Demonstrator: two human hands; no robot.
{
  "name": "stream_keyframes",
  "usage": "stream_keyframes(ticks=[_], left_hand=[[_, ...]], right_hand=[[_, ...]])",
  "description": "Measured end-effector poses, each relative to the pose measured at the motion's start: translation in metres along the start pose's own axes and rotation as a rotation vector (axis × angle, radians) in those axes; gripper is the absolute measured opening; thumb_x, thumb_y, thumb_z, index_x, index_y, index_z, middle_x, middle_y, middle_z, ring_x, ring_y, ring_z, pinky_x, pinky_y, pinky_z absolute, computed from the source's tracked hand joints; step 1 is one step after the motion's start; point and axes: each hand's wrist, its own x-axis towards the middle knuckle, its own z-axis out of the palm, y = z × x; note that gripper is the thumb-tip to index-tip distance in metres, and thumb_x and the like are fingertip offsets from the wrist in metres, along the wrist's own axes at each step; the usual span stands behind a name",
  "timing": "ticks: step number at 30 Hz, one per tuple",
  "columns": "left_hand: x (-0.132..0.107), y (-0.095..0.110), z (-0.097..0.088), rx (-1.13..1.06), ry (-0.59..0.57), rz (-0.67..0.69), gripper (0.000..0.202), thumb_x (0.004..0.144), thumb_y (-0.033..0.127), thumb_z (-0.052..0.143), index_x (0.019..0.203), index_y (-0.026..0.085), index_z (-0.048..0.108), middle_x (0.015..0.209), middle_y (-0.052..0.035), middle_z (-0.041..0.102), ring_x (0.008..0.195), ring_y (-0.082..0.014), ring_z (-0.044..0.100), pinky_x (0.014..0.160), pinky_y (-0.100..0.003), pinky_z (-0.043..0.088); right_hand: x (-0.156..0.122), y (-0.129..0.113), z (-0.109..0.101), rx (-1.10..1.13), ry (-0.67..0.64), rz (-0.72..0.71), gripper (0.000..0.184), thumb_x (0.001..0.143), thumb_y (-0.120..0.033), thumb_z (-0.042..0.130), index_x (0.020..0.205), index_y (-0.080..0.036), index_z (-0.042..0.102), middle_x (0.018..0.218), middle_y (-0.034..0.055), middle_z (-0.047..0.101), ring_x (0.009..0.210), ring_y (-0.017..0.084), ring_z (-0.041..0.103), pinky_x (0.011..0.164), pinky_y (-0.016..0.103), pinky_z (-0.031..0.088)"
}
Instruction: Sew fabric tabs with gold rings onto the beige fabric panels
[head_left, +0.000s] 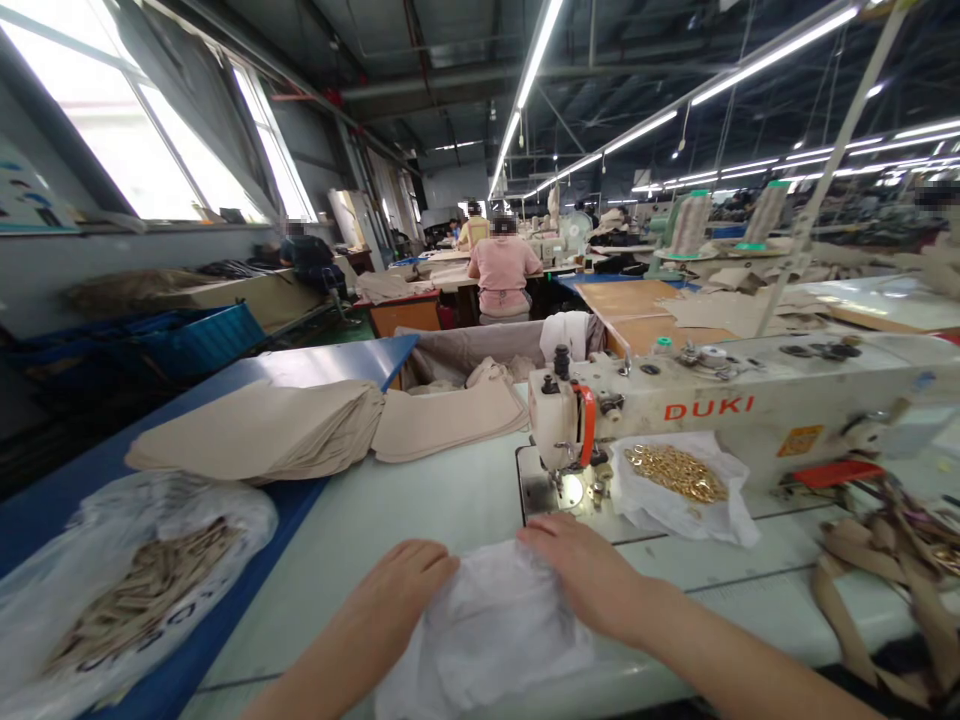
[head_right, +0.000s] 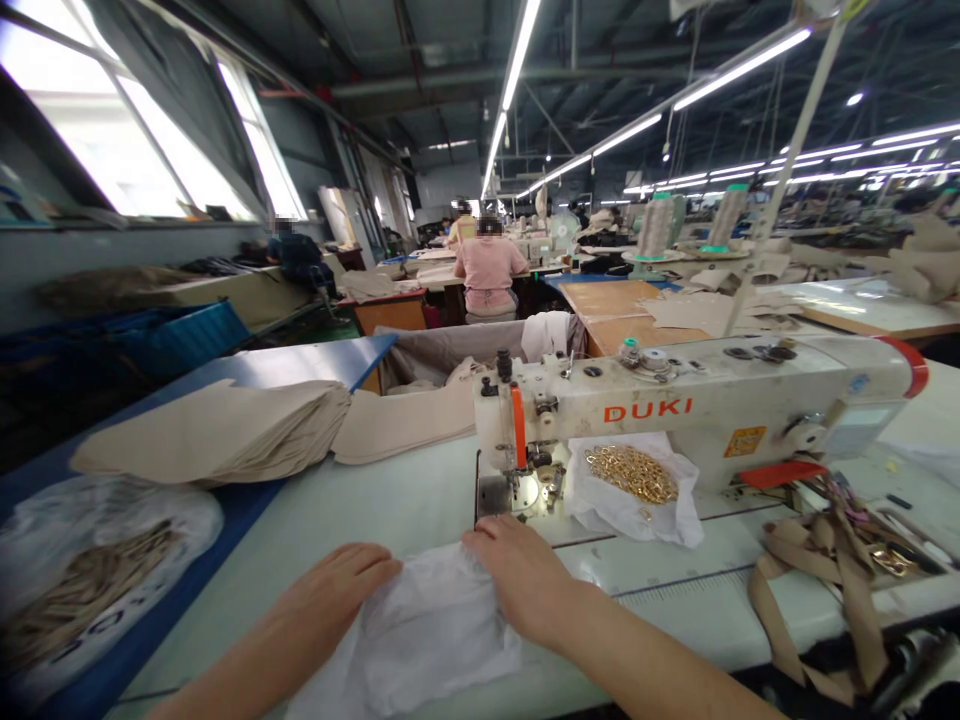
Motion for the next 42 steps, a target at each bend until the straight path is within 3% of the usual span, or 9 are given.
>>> stream_keyframes(ticks=[6, 11, 15, 21, 27, 31, 34, 38, 42], left_hand=[[-0.003, -0.004, 0.0, -0.081, 0.063, -0.106, 0.02, 0.077, 0.009, 0.043, 0.076, 0.021, 0.06, 0.083, -0.0028, 0.066, 0.082, -0.0192, 0.06, 0.078, -0.032, 0.047], [-0.013, -0.014, -0.002, -0.39, 0.186, -0.381, 0.016, 0.069, 0.017, 0.042, 0.071, 0.023, 0.057, 0.081, 0.0004, 0.069, 0.08, -0.0184, 0.063, 0.076, -0.028, 0.048], [-0.012, -0.017, -0.002, -0.585, 0.219, -0.577, 0.013, 0.062, 0.025, 0.049, 0.068, 0.022, 0.06, 0.078, 0.0, 0.071, 0.079, -0.0221, 0.065, 0.076, -0.031, 0.048], [-0.003, -0.016, -0.005, -0.783, 0.205, -0.751, 0.016, 0.057, 0.029, 0.052, 0.067, 0.02, 0.06, 0.073, -0.0031, 0.072, 0.073, -0.024, 0.065, 0.069, -0.032, 0.049], [-0.006, -0.019, -0.008, -0.534, 0.096, -0.625, 0.018, 0.064, 0.021, 0.044, 0.072, 0.02, 0.06, 0.08, -0.0041, 0.071, 0.083, -0.0242, 0.065, 0.077, -0.036, 0.049], [-0.024, -0.016, -0.008, -0.281, 0.048, -0.357, 0.046, 0.062, 0.009, 0.044, 0.101, 0.023, 0.065, 0.124, -0.0048, 0.061, 0.123, -0.0246, 0.046, 0.106, -0.044, 0.033], [-0.031, -0.006, -0.008, -0.137, -0.002, -0.189, 0.058, 0.064, 0.007, 0.047, 0.117, 0.03, 0.059, 0.141, 0.0004, 0.044, 0.135, -0.0237, 0.031, 0.11, -0.048, 0.027], [-0.024, 0.008, -0.005, -0.034, -0.034, -0.161, 0.045, 0.076, 0.015, 0.048, 0.118, 0.027, 0.06, 0.134, -0.0037, 0.053, 0.123, -0.0235, 0.048, 0.104, -0.043, 0.038], [-0.017, 0.007, 0.002, -0.001, -0.073, -0.18, 0.044, 0.076, 0.014, 0.048, 0.116, 0.026, 0.062, 0.125, -0.0045, 0.061, 0.112, -0.0216, 0.058, 0.101, -0.039, 0.043]], right_hand=[[0.007, 0.008, 0.003, -0.028, 0.032, -0.011, 0.065, 0.055, 0.007, 0.045, 0.115, -0.018, 0.058, 0.103, 0.0077, 0.061, 0.096, 0.023, 0.051, 0.085, 0.032, 0.039], [0.001, 0.02, 0.006, 0.115, 0.148, 0.077, 0.05, 0.056, 0.005, 0.042, 0.092, -0.02, 0.065, 0.089, 0.0038, 0.06, 0.09, 0.02, 0.052, 0.078, 0.028, 0.038], [-0.006, 0.028, 0.006, 0.236, 0.224, 0.161, 0.036, 0.052, 0.004, 0.039, 0.071, -0.018, 0.06, 0.074, 0.001, 0.056, 0.075, 0.016, 0.052, 0.066, 0.024, 0.036], [-0.012, 0.033, 0.007, 0.382, 0.282, 0.241, 0.031, 0.052, 0.004, 0.039, 0.066, -0.018, 0.056, 0.069, -0.0011, 0.054, 0.066, 0.014, 0.051, 0.059, 0.022, 0.035], [-0.014, 0.03, 0.003, 0.247, 0.199, 0.219, 0.031, 0.058, 0.002, 0.041, 0.073, -0.018, 0.059, 0.079, 0.0028, 0.059, 0.079, 0.016, 0.054, 0.07, 0.025, 0.038], [-0.019, 0.019, -0.008, 0.158, 0.134, 0.156, 0.038, 0.062, 0.002, 0.04, 0.087, -0.018, 0.061, 0.094, 0.0054, 0.06, 0.092, 0.018, 0.052, 0.082, 0.027, 0.039], [-0.021, 0.008, -0.017, 0.1, 0.108, 0.084, 0.037, 0.067, 0.0, 0.042, 0.095, -0.017, 0.06, 0.103, 0.0072, 0.058, 0.099, 0.019, 0.049, 0.09, 0.03, 0.037], [-0.015, -0.003, -0.019, -0.003, 0.061, -0.001, 0.025, 0.073, -0.006, 0.047, 0.091, -0.017, 0.061, 0.1, 0.0074, 0.059, 0.098, 0.021, 0.049, 0.09, 0.032, 0.037], [-0.012, 0.001, -0.015, -0.056, 0.008, 0.028, 0.018, 0.076, -0.006, 0.048, 0.081, -0.018, 0.062, 0.089, 0.0061, 0.06, 0.088, 0.02, 0.053, 0.08, 0.03, 0.04]])
